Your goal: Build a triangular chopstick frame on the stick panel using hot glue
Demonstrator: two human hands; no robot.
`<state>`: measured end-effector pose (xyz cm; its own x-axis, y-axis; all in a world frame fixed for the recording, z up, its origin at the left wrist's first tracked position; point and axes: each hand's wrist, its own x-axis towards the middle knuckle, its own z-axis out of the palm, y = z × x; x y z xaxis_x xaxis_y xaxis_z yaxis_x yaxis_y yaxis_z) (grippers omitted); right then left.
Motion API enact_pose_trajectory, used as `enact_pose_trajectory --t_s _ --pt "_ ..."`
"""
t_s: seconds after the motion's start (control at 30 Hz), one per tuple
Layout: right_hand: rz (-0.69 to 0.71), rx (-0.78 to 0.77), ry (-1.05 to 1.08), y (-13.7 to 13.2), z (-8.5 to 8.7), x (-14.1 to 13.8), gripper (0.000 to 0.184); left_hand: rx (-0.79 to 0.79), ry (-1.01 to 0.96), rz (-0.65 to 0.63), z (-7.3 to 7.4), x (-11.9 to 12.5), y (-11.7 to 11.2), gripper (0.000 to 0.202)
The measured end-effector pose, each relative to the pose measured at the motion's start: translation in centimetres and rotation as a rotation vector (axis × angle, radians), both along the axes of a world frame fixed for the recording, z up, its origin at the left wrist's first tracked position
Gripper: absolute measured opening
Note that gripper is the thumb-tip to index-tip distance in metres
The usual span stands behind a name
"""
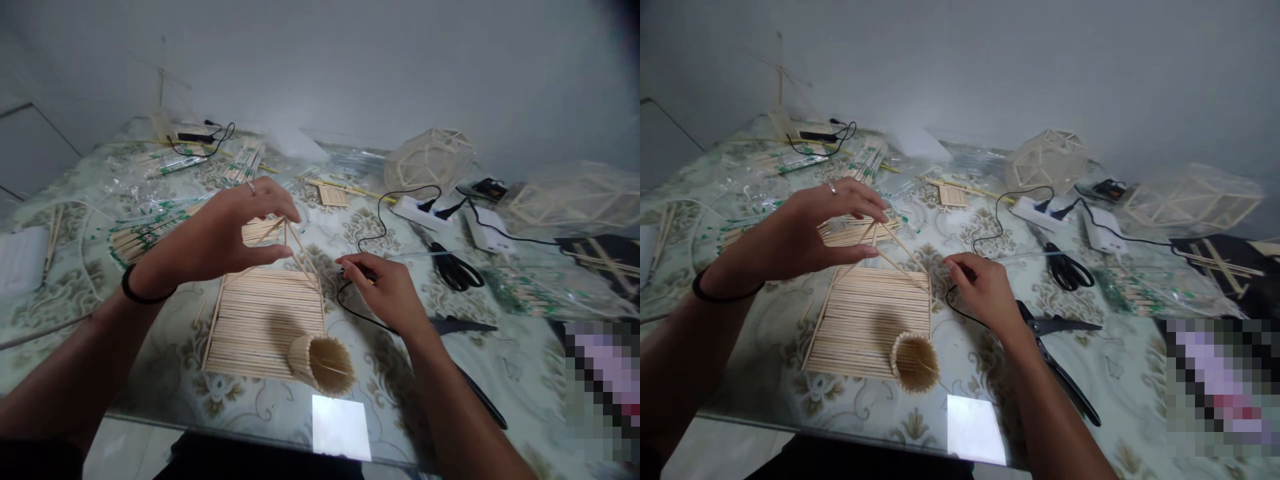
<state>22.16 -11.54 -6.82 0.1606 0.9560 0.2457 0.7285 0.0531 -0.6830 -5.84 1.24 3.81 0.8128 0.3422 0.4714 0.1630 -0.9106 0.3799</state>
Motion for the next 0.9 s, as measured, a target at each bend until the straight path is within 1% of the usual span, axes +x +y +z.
enact_pose_trajectory --t_s 0.07,0.17,0.33,0.53,0.77,0.9 --pt "-0.001 0.003 -0.001 -0.01 0.01 -0.05 0.028 0.006 -0.011 -0.015 0.11 0.06 -0.09 0.022" --pt "0.01 0.007 -0.002 -0.03 0.1 -0.09 0.027 0.011 -0.013 -0.026 0.33 0.12 -0.36 0.008" --pt "0.022 0.015 -0.003 -0.02 0.13 -0.04 0.027 0.022 -0.031 -0.028 0.52 0.01 -0.55 0.009" --pt "0.024 0.004 0.001 0.06 0.1 -0.08 0.027 0.035 -0.095 -0.108 0.39 -0.02 -0.22 0.011" --pt "0.037 0.006 -0.008 0.02 0.43 -0.25 0.028 -0.055 -0.072 -0.134 0.23 0.11 -0.17 0.016" --pt "0.036 0.01 -0.004 0.04 0.36 -0.18 0.027 -0.001 -0.082 -0.144 0.46 0.15 -0.24 0.017"
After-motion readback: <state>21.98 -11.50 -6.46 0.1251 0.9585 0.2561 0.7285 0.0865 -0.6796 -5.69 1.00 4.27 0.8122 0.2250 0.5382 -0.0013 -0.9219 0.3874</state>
